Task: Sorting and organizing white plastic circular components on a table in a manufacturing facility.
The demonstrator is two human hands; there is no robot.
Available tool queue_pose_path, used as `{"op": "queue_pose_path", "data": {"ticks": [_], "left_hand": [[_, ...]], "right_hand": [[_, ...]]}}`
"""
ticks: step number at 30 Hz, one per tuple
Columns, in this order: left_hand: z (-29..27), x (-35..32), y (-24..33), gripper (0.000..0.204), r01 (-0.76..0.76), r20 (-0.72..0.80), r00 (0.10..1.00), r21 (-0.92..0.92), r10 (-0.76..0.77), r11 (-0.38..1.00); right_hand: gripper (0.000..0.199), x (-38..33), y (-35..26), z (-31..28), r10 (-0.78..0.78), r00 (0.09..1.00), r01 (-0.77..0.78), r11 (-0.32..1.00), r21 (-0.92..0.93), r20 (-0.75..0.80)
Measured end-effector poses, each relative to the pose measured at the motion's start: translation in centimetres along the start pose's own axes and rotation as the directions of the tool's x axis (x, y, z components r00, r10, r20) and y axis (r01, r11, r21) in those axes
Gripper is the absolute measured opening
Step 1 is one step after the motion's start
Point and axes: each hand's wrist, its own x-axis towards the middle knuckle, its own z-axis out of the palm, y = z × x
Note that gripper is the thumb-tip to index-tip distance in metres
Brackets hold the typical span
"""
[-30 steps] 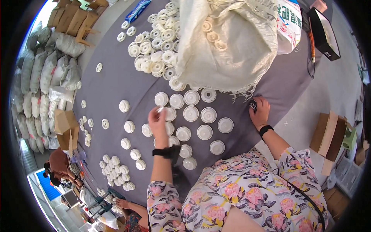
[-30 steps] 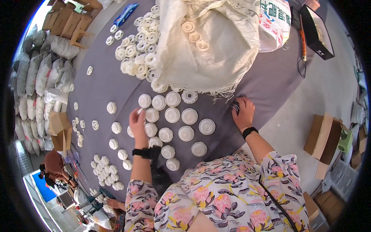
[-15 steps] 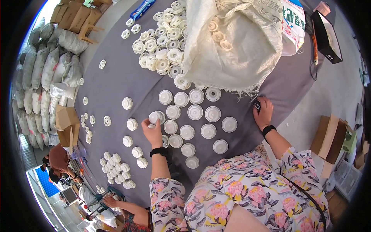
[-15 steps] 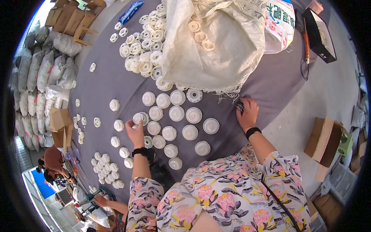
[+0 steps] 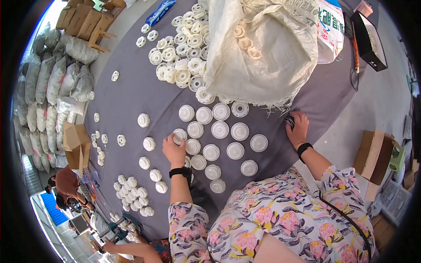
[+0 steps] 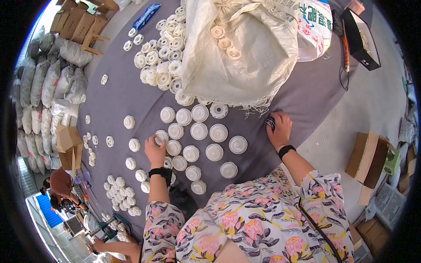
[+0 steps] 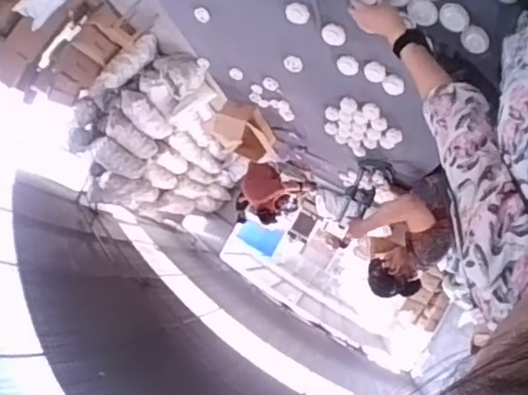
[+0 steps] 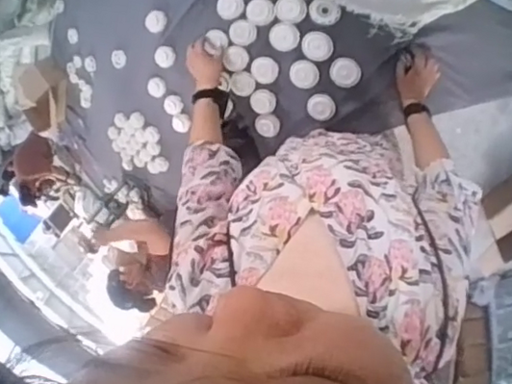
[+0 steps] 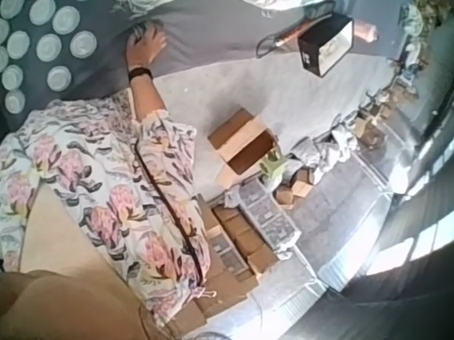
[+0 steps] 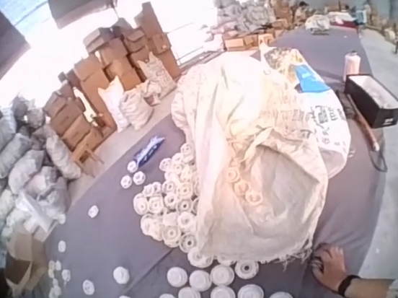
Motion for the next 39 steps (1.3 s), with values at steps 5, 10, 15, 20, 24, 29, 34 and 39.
{"op": "queue_pose_path", "data": {"ticks": [5, 10, 15, 20, 24, 29, 34, 39], "left_hand": [[-1.1, 3.1, 6.0, 0.026, -0.103, -0.124, 0.990, -0.329, 0.065, 0.939], [-0.8, 7.0, 21.7, 0.024, -0.470, -0.028, 0.815, -0.616, 0.579, 0.632], [7.2, 13.3, 30.8, 0.059, -0.525, 0.130, 0.653, -0.633, 0.746, 0.569], [13.2, 18.8, 33.1, 0.082, -0.313, 0.225, 0.841, -0.541, 0.493, 0.781], [14.6, 18.2, 32.9, 0.076, -0.469, 0.370, 0.771, -0.220, 0.518, 0.855], [12.4, 14.8, 29.0, 0.056, -0.318, 0.191, 0.803, -0.664, 0.565, 0.676], [3.6, 6.0, 26.0, 0.053, 0.560, 0.590, 0.746, -0.807, 0.309, 0.187], [0.3, -4.3, 12.6, 0.055, 0.590, 0.585, 0.802, -0.743, 0.120, -0.316]], "right_hand": [[0.044, -0.1, 0.0, 0.1, 0.049, 0.999, -0.050, 0.998, 0.023, 0.016], [0.046, -0.3, 0.8, -0.1, 0.010, 1.000, -0.011, 0.999, 0.037, 0.026], [0.047, -0.2, 0.7, -0.6, 0.024, 0.999, -0.025, 0.999, 0.031, 0.030], [0.050, 0.1, 0.1, -0.5, 0.022, 0.997, -0.025, 0.999, 0.042, 0.072], [0.051, 0.1, -0.3, -0.4, 0.033, 0.997, -0.035, 0.999, 0.035, 0.063], [0.052, -1.3, 0.7, 1.8, 0.066, 0.997, -0.066, 0.998, 0.011, 0.041], [0.055, -2.1, 4.9, 1.0, 0.055, 0.996, -0.050, 0.996, -0.078, 0.063], [0.050, -1.6, 4.2, 3.0, -0.066, 0.997, 0.068, 0.995, -0.074, 0.037]]}}
